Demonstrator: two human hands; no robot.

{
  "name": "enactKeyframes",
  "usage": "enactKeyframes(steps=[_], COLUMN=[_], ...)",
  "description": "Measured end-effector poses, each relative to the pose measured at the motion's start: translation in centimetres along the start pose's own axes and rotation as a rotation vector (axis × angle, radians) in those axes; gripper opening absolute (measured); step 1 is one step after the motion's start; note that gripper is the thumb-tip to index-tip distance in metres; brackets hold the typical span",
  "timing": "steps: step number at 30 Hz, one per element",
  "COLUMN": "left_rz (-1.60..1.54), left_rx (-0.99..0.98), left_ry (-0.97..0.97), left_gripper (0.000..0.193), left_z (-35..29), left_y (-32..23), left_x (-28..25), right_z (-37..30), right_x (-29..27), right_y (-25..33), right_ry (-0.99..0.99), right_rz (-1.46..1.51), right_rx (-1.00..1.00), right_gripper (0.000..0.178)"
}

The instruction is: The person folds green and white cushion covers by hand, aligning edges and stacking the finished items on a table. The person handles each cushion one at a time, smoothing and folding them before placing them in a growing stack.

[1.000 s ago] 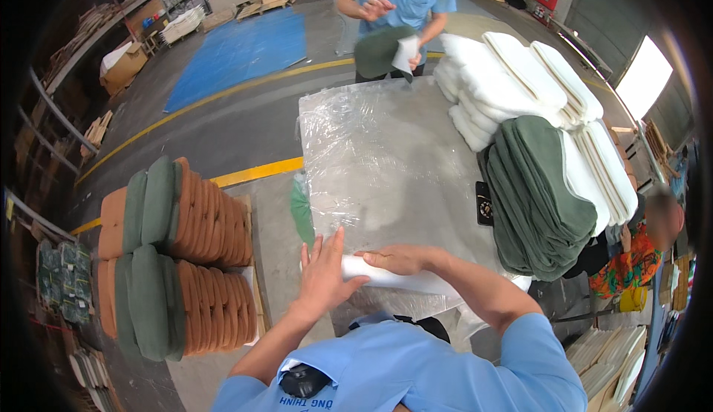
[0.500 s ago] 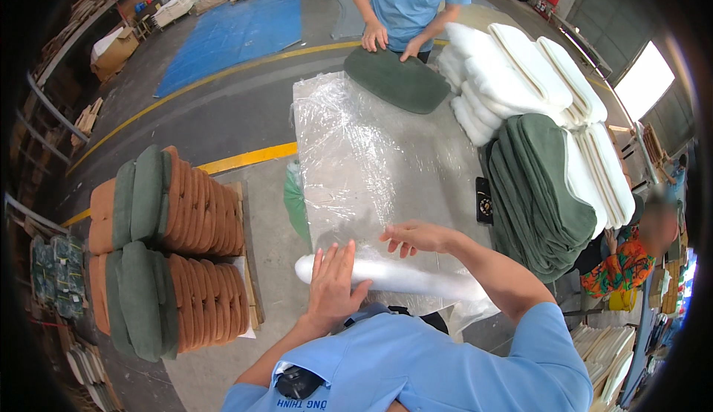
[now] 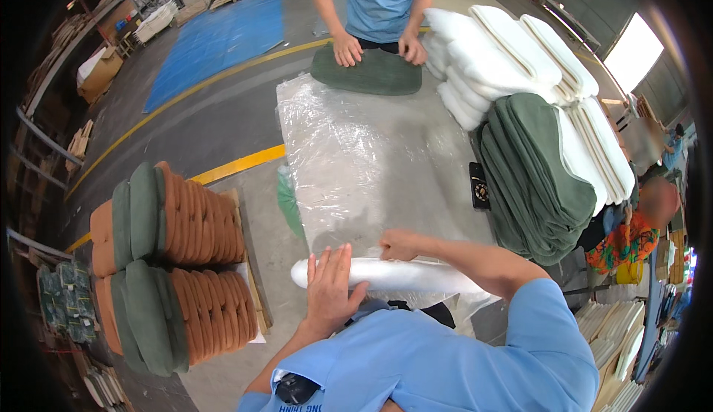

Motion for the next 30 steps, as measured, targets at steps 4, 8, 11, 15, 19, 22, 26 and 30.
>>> enactKeyframes(steps=[4, 8, 11, 15, 19, 22, 26, 30], left_rz=[0.021, 0.035, -0.006, 0.016, 0.03, 0.053, 0.023, -0.039], left_rx=[0.017, 0.153, 0.219, 0.238, 0.259, 0.244, 0.264, 0.278], left_ry=[0.007, 0.007, 0.04, 0.077, 0.054, 0.051, 0.07, 0.095], left_gripper=[0.071, 0.058, 0.057, 0.063, 0.067, 0.069, 0.069, 0.064], left_z=[0.3, 0.9, 1.0, 0.9, 0.5, 0.3, 1.0, 0.7], left_y=[-0.5, -2.0, -2.4, -2.1, -1.8, -1.9, -2.5, -2.7], left_x=[-0.5, -1.3, 0.1, 2.6, 3.2, 3.1, 3.0, 2.8], right_z=[-0.9, -3.5, -6.3, -8.6, -8.1, -6.2, -5.0, -6.2], right_x=[0.4, -2.4, -4.5, -4.5, -2.2, -1.2, 0.8, 0.0], right_y=[-7.1, -8.9, -5.7, -0.9, 0.2, -1.4, -8.8, -9.9], right_ry=[-0.204, -0.25, -0.127, 0.203, 0.078, 0.038, -0.222, -0.378], right_rz=[-0.124, -0.013, 0.279, 0.67, 0.555, 0.438, 0.008, 0.086], right_rx=[0.164, 0.221, 0.127, 0.079, -0.129, -0.111, 0.068, 0.171], right_gripper=[0.024, 0.026, 0.028, 0.028, 0.028, 0.028, 0.028, 0.024])
Point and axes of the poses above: each hand's wrist, its own z-axis towards the middle knuckle, its own x-axis out of the palm, y = z × x, the point moved 2 cm from there along z, towards the middle knuckle, and after that the axes turned 9 degrees about x, right-handed, at the moved point
